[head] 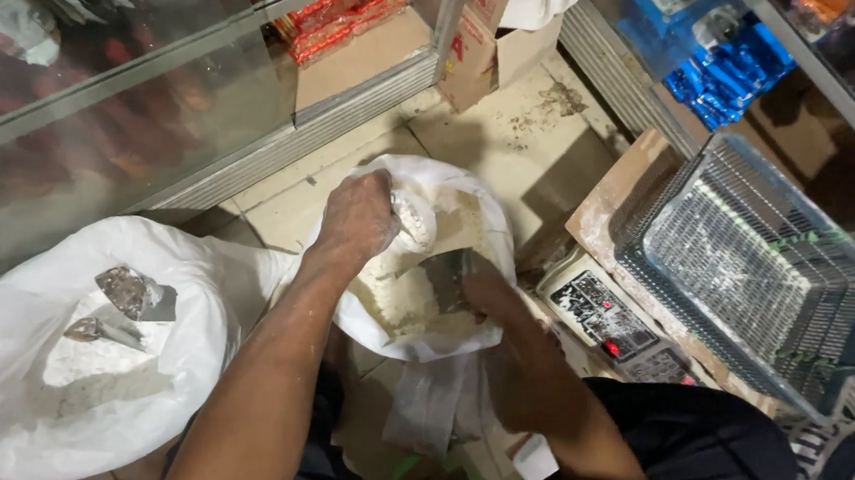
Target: Portioning flour from a large sack into smaller plastic bags using a scoop and weighing them on a digital scale.
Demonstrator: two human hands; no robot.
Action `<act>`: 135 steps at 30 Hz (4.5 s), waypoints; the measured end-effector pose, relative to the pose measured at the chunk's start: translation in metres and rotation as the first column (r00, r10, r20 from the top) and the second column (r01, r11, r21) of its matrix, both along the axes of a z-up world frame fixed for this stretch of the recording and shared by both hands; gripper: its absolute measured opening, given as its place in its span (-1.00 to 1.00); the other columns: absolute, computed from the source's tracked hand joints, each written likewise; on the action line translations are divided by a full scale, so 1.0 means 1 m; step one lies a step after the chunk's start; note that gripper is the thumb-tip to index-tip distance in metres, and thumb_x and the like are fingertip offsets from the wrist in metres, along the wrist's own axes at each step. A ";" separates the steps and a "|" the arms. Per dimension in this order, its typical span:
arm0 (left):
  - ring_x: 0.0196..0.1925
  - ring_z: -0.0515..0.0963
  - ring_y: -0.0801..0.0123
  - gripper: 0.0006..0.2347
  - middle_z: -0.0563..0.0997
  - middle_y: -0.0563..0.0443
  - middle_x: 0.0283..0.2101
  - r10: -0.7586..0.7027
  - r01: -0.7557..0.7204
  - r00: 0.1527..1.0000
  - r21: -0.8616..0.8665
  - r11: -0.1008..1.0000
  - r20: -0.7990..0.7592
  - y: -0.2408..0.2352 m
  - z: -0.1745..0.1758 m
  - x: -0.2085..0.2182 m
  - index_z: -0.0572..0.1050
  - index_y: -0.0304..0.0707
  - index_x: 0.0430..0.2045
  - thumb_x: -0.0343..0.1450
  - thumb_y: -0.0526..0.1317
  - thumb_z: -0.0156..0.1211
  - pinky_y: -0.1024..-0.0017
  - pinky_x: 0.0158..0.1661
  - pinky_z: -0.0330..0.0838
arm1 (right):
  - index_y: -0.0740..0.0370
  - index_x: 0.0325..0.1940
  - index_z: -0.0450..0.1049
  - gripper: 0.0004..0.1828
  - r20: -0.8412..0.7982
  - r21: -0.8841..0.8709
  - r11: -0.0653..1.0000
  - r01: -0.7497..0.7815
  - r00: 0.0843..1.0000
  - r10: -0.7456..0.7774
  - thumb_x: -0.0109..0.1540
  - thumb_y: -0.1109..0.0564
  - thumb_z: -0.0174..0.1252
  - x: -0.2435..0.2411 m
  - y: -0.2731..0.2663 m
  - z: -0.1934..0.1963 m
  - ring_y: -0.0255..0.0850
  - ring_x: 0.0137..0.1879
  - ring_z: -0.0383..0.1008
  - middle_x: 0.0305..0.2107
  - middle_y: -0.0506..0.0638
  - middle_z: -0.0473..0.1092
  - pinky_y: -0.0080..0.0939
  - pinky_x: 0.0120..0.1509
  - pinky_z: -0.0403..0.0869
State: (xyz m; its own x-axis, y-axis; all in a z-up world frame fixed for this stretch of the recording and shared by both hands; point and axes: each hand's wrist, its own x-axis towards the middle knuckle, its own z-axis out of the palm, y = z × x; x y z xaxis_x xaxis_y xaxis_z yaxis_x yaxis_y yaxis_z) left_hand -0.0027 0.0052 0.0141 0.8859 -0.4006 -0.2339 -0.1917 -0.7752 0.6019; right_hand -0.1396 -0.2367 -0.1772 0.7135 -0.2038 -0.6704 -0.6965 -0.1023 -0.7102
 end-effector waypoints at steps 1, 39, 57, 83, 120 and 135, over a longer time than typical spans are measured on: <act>-0.09 0.69 -0.28 -0.80 0.67 -0.40 -0.33 0.001 -0.001 1.000 -0.008 1.000 0.001 -0.002 -0.004 0.002 0.58 -0.45 -0.19 0.35 -0.41 0.11 -0.14 -0.09 0.57 | 0.08 0.59 0.06 -0.21 0.001 -0.008 1.000 -0.001 1.000 0.001 0.28 -0.14 -0.09 0.006 -0.004 0.023 -0.16 -0.55 0.46 -0.53 0.04 0.41 -0.12 -0.53 0.35; -0.03 0.66 -0.30 -0.80 0.67 -0.40 -0.23 0.100 -0.107 0.987 -0.050 0.993 -0.122 -0.006 -0.002 0.006 0.59 -0.46 -0.22 0.34 -0.42 0.12 -0.08 -0.14 0.59 | 0.09 0.23 0.22 -0.51 -0.280 -0.870 0.270 -0.413 0.864 0.418 0.25 0.03 0.16 0.026 0.032 0.094 0.16 -0.07 0.64 -0.20 0.15 0.48 0.15 -0.04 0.62; 0.00 0.65 -0.31 -0.80 0.68 -0.43 -0.24 -0.016 0.012 0.997 -0.041 0.999 -0.079 -0.012 -0.004 0.002 0.61 -0.44 -0.20 0.40 -0.35 0.07 -0.16 -0.01 0.54 | 0.03 -0.28 0.56 -0.66 0.222 -0.735 0.632 -0.244 0.794 0.566 0.09 -0.22 0.27 0.066 0.008 0.131 0.09 -0.07 0.58 -0.37 0.06 0.55 0.14 0.05 0.49; -0.03 0.71 -0.14 -0.79 0.72 -0.28 -0.28 -0.178 0.177 0.984 0.307 0.935 -0.024 -0.023 0.020 -0.018 0.69 -0.29 -0.29 0.36 -0.19 0.18 -0.06 -0.07 0.59 | 0.58 -0.19 0.46 -0.74 0.187 -0.222 0.890 -0.399 0.878 0.441 0.18 0.25 0.04 0.061 0.025 0.224 -0.02 -0.46 0.61 -0.49 0.41 0.46 -0.13 -0.38 0.68; -0.08 0.66 -0.12 -0.86 0.60 -0.34 -0.34 -0.020 0.018 1.000 0.079 0.997 0.017 -0.030 0.020 -0.006 0.59 -0.45 -0.29 0.35 -0.36 0.20 0.06 -0.09 0.56 | -0.21 -0.06 0.48 -0.77 0.117 -0.785 0.520 -0.336 0.744 0.658 0.22 -0.01 0.02 0.065 0.011 0.178 0.15 -0.04 0.62 -0.31 0.13 0.58 0.14 0.14 0.54; -0.35 0.65 0.07 -0.95 0.59 -0.24 -0.52 0.008 -0.007 1.000 -0.075 0.997 0.019 -0.018 0.026 -0.002 0.55 -0.47 -0.43 0.35 -0.39 0.22 0.20 -0.31 0.53 | -0.39 0.20 0.39 -0.55 0.037 -0.689 0.514 -0.511 0.683 0.729 0.21 -0.13 0.07 0.065 0.026 0.186 0.03 0.00 0.61 -0.32 -0.01 0.60 0.12 0.21 0.49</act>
